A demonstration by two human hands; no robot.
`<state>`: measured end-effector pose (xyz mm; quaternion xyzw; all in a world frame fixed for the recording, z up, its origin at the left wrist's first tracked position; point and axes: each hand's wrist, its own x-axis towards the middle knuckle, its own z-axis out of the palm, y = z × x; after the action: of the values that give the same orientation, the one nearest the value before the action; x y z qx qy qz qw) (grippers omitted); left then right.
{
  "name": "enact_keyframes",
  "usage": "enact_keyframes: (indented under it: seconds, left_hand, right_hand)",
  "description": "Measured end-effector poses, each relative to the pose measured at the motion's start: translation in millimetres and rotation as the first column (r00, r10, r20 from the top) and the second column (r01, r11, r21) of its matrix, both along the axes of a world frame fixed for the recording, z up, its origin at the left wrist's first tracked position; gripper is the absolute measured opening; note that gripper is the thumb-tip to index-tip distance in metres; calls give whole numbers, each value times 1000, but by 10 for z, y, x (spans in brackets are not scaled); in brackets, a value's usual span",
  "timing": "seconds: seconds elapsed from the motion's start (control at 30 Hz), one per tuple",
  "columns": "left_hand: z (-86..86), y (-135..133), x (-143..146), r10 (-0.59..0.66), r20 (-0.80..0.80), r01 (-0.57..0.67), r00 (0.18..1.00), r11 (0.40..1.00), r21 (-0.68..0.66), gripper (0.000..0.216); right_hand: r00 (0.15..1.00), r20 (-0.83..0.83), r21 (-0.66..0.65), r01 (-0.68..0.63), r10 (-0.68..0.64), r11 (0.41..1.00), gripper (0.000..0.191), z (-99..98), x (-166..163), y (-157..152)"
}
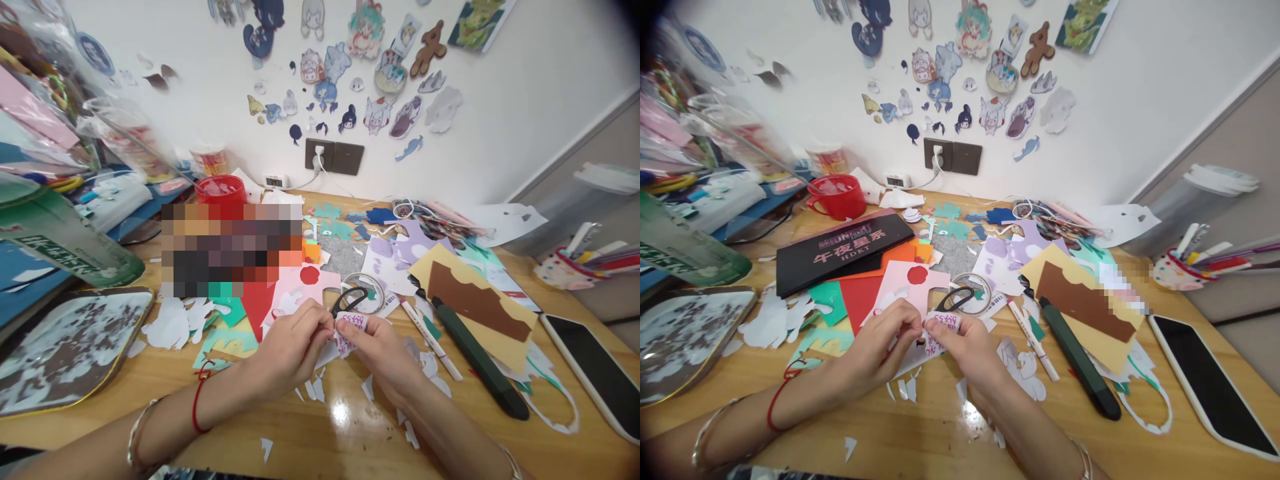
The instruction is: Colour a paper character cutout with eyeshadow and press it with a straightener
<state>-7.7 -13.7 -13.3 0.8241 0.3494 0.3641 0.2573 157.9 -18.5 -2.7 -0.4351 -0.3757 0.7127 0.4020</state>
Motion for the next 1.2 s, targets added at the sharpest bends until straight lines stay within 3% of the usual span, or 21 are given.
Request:
enact_keyframes:
  seconds: [0.33, 0.5, 0.73, 0.97, 1.2]
  left_hand:
    - [50, 15, 16, 63, -55, -71, 996, 986, -153, 9]
    - [110, 48, 12, 104, -5, -103, 995, 970, -221, 33]
    - [211, 54, 101, 26, 57, -14, 998, 981, -191, 15]
    - [224, -38, 15, 76, -17, -78, 997, 980, -181, 6]
    - [238, -144, -97, 136, -19, -136, 991, 965, -225, 14]
  right_hand:
    - [984, 60, 52, 165, -168, 985, 26, 15, 102, 69]
    - [979, 183, 145, 60, -87, 988, 20, 55, 133, 51]
    - [929, 362, 278, -193, 83, 941, 11, 111, 122, 58]
    - [920, 386, 320, -197, 63, 927, 17, 69, 88, 61]
    - [935, 349, 337, -184, 59, 924, 21, 33, 81, 85]
